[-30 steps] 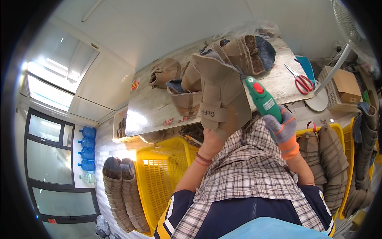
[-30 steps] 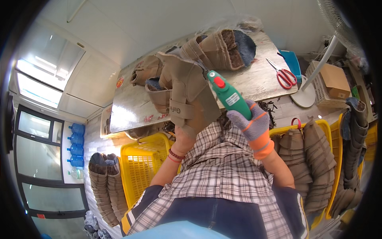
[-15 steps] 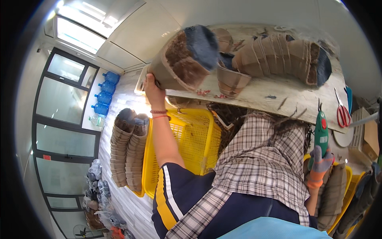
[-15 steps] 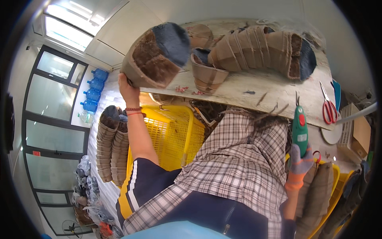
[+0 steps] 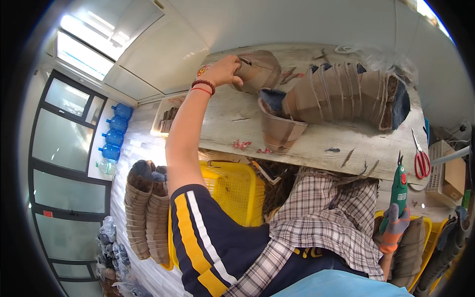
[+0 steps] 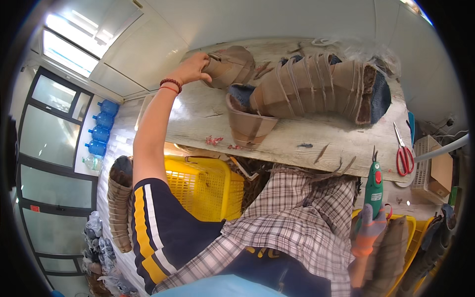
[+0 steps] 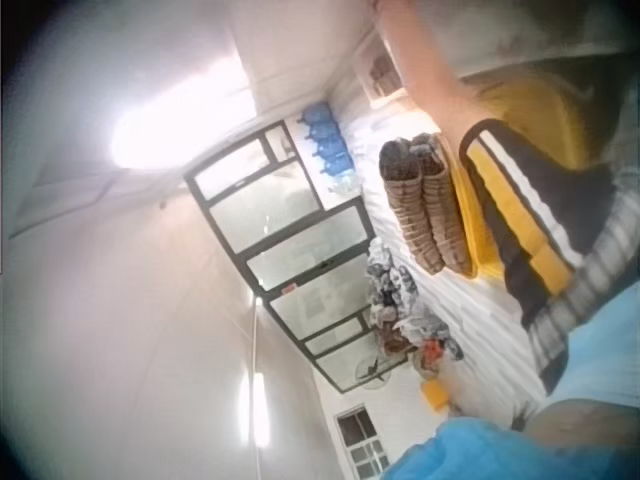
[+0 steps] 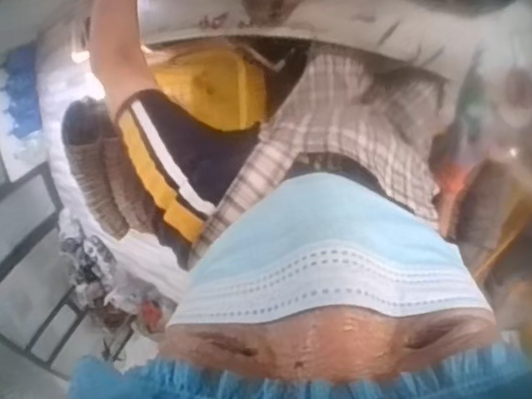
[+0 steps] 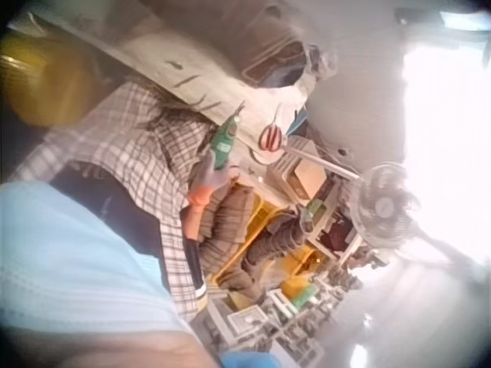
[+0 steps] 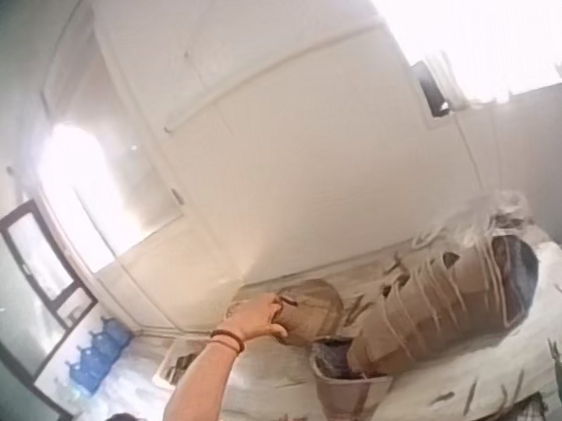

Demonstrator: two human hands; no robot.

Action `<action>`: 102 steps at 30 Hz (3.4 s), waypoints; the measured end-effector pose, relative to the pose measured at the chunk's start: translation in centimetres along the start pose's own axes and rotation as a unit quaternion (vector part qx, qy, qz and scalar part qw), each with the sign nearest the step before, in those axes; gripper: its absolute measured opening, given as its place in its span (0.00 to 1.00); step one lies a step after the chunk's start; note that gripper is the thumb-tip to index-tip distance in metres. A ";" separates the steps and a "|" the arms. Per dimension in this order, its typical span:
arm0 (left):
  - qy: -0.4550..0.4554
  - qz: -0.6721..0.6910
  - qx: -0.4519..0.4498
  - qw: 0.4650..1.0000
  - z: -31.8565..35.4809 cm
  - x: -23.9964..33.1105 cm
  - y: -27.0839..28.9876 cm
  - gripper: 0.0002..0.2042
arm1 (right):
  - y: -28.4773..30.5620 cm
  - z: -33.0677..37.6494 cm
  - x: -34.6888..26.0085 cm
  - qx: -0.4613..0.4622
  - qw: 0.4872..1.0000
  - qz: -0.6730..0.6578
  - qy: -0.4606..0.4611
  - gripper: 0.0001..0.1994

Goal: The person uses a green electric trimmer to cut and trim the edges of several brown slipper-like shoes. They pick up each shoe from a yellow basket, trim the edges, and place the finished shoes on a nearby table.

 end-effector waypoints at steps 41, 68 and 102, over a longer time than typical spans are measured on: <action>-0.089 0.937 0.277 0.193 25.7 18.6 -12.3 0.19 | -5.3 0.4 -7.8 -0.120 0.786 0.350 0.495 0.35; -0.105 0.992 0.068 0.016 16.2 26.8 -13.6 0.16 | -4.1 -0.7 -5.9 -0.063 0.756 0.369 0.536 0.36; -0.191 0.932 0.219 0.217 15.9 30.3 -10.7 0.23 | -4.7 -1.0 -6.3 -0.125 0.833 0.268 0.468 0.33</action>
Point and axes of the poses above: each hand's wrist, its own z-axis away from the middle knuckle, its own y-axis out of the back of the hand, x = y × z, the point moved 4 cm from there along -z, towards the middle knuckle, and after that the axes turned 14 degrees about -x, right-handed, at the moved point
